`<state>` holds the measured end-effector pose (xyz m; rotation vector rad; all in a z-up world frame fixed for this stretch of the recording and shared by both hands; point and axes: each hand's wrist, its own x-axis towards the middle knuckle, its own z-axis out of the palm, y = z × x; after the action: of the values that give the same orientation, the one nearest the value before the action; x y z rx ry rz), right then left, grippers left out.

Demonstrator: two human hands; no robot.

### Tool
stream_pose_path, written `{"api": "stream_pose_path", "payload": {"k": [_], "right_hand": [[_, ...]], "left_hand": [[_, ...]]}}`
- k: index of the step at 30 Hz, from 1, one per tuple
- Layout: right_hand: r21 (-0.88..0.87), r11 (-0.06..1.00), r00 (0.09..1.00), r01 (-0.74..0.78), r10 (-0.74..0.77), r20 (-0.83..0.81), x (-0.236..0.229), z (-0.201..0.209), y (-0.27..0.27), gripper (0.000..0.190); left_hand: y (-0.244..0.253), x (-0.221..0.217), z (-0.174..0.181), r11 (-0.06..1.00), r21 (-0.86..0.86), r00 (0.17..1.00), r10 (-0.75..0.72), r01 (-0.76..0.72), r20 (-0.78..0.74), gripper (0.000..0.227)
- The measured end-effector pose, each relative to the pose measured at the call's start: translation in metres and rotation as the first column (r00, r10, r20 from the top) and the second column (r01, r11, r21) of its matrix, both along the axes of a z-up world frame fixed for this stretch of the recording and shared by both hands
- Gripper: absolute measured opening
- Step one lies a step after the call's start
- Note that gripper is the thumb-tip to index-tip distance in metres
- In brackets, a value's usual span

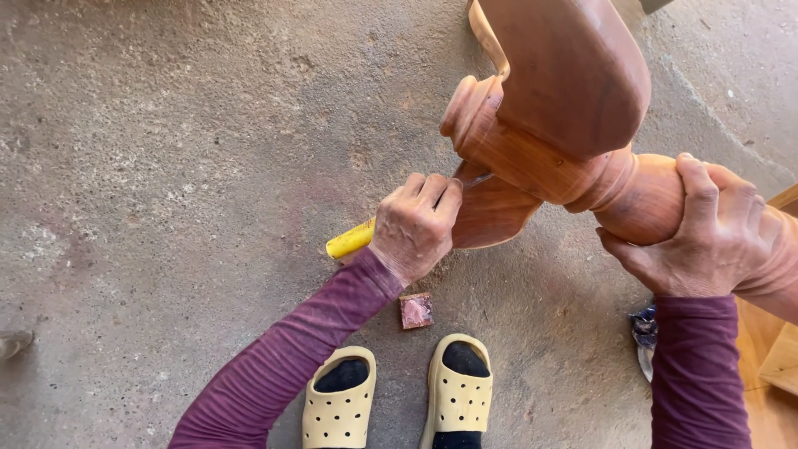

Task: The person uses a small metal spatula to scoop a pinkish paste from a small container and applies it to a crack on the leg of an overturned wooden table. They smooth the paste into the gap and scrape off the excess.

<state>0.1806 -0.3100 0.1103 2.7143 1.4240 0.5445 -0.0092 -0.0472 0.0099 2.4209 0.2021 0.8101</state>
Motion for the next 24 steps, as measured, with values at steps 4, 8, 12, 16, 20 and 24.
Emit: {"api": "stream_pose_path", "payload": {"k": [4, 8, 12, 16, 20, 24], "right_hand": [[-0.014, 0.999, 0.998, 0.032, -0.031, 0.047, -0.001, 0.002, 0.005, 0.094], [0.004, 1.000, 0.997, 0.011, -0.011, 0.070, 0.002, -0.004, 0.000, 0.091], [0.043, 0.999, 0.999, 0.003, -0.005, 0.042, 0.001, -0.004, 0.002, 0.091], [0.034, 0.998, 0.993, 0.049, -0.053, 0.108, -0.007, 0.005, 0.016, 0.081], [0.068, 0.997, 0.995, 0.042, -0.048, 0.089, -0.013, 0.018, 0.031, 0.087], [0.091, 0.993, 0.995, 0.068, -0.075, 0.072, -0.009, 0.007, 0.021, 0.087]], "left_hand": [[-0.001, 0.002, 0.002, 0.998, 0.009, 0.997, 0.059, -0.059, -0.054, 0.027], [0.002, -0.003, -0.009, 0.993, -0.009, 0.991, 0.121, -0.122, -0.053, 0.018], [0.016, -0.018, 0.027, 0.987, -0.138, 0.997, 0.077, -0.076, 0.002, 0.018], [0.018, -0.025, 0.028, 0.782, -0.622, 0.998, -0.057, 0.035, -0.015, 0.021], [0.012, -0.018, 0.036, 0.261, -0.946, 0.943, -0.220, -0.191, -0.251, 0.024], [0.004, -0.013, 0.051, 0.599, -0.801, 0.977, -0.164, -0.011, -0.136, 0.022]]}}
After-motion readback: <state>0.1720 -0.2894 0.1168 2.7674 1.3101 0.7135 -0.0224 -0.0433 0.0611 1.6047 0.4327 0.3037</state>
